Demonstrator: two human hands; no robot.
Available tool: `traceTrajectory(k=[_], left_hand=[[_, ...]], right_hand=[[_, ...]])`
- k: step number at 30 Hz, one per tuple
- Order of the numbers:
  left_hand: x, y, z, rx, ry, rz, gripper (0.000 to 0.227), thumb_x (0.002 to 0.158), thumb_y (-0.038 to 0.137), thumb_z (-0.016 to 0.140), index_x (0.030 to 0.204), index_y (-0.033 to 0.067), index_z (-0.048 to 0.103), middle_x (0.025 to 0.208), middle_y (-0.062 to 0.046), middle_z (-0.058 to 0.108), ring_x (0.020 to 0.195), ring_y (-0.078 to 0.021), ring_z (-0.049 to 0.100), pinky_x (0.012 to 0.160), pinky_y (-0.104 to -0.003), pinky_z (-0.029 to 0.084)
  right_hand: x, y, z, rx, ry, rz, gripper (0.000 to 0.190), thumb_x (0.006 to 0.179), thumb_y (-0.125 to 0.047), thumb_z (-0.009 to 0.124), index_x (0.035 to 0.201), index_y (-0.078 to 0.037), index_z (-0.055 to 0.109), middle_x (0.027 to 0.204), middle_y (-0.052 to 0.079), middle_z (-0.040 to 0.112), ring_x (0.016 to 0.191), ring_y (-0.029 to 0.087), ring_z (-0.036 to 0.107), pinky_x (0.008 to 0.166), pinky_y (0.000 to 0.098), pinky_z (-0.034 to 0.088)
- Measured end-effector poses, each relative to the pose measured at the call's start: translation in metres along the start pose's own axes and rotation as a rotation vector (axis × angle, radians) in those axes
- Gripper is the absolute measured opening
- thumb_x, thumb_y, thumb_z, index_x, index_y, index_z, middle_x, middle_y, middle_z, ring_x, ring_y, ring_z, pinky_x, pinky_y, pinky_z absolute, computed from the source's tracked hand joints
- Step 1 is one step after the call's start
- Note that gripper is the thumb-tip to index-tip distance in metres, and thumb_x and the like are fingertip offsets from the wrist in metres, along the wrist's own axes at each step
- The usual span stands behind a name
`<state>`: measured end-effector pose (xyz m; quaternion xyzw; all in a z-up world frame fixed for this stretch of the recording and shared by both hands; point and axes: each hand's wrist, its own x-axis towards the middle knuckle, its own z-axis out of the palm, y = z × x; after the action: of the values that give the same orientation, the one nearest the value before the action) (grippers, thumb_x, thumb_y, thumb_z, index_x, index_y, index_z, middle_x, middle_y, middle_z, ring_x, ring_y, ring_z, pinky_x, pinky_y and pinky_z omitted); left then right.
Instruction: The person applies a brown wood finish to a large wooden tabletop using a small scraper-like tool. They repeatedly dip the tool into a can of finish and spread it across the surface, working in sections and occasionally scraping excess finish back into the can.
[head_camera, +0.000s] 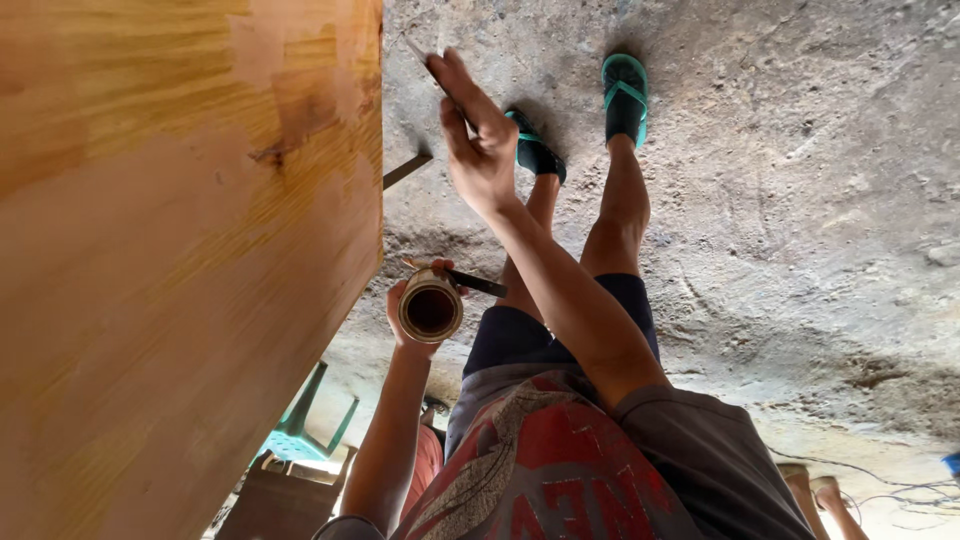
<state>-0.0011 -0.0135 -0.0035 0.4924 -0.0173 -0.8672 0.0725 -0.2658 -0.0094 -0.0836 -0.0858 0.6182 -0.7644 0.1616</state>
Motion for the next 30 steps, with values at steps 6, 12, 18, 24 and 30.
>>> traceTrajectory(k=[6,12,18,24,30], left_hand=[[0.002,0.001,0.013,0.037,-0.041,-0.004,0.066,0.101,0.044,0.035,0.136,-0.0084,0.055,0.131,-0.022,0.062,0.101,-0.0393,0.072,0.077,-0.042,0.064],[0.009,-0.001,0.019,0.088,-0.009,-0.018,0.067,0.101,0.043,0.035,0.138,-0.0088,0.055,0.126,-0.023,0.062,0.099,-0.0369,0.073,0.077,-0.041,0.065],[0.008,-0.001,0.020,0.052,0.005,-0.012,0.064,0.099,0.043,0.035,0.134,-0.0068,0.055,0.126,-0.020,0.065,0.098,-0.0376,0.073,0.077,-0.040,0.065],[0.017,0.000,0.021,0.218,-0.011,-0.024,0.071,0.103,0.047,0.035,0.140,-0.0093,0.056,0.115,-0.028,0.065,0.097,-0.0348,0.073,0.075,-0.040,0.065],[0.015,-0.001,0.056,0.141,0.088,0.001,0.066,0.098,0.045,0.037,0.132,-0.0075,0.058,0.120,-0.021,0.069,0.093,-0.0351,0.074,0.072,-0.039,0.065]], right_hand=[[0.017,-0.021,0.037,-0.071,0.014,-0.059,0.050,0.100,0.015,0.043,0.136,-0.010,0.066,0.142,0.011,0.066,0.106,0.012,0.081,0.071,0.0209,0.064],[-0.017,-0.039,0.029,0.059,-0.015,0.059,0.044,0.100,0.013,0.048,0.130,-0.009,0.070,0.137,0.013,0.071,0.075,0.001,0.061,0.057,0.0174,0.049],[0.018,-0.028,0.040,-0.017,0.038,-0.068,0.044,0.105,0.013,0.044,0.136,-0.009,0.066,0.142,0.009,0.066,0.134,0.022,0.068,0.103,0.0315,0.062],[-0.023,-0.063,0.015,0.062,-0.101,0.034,0.048,0.098,0.015,0.047,0.134,-0.008,0.068,0.142,0.012,0.067,0.123,0.023,0.069,0.101,0.0335,0.060],[0.004,-0.048,0.015,-0.006,-0.052,0.070,0.048,0.096,0.016,0.049,0.132,-0.009,0.069,0.137,0.014,0.069,0.102,0.016,0.079,0.068,0.0224,0.061]])
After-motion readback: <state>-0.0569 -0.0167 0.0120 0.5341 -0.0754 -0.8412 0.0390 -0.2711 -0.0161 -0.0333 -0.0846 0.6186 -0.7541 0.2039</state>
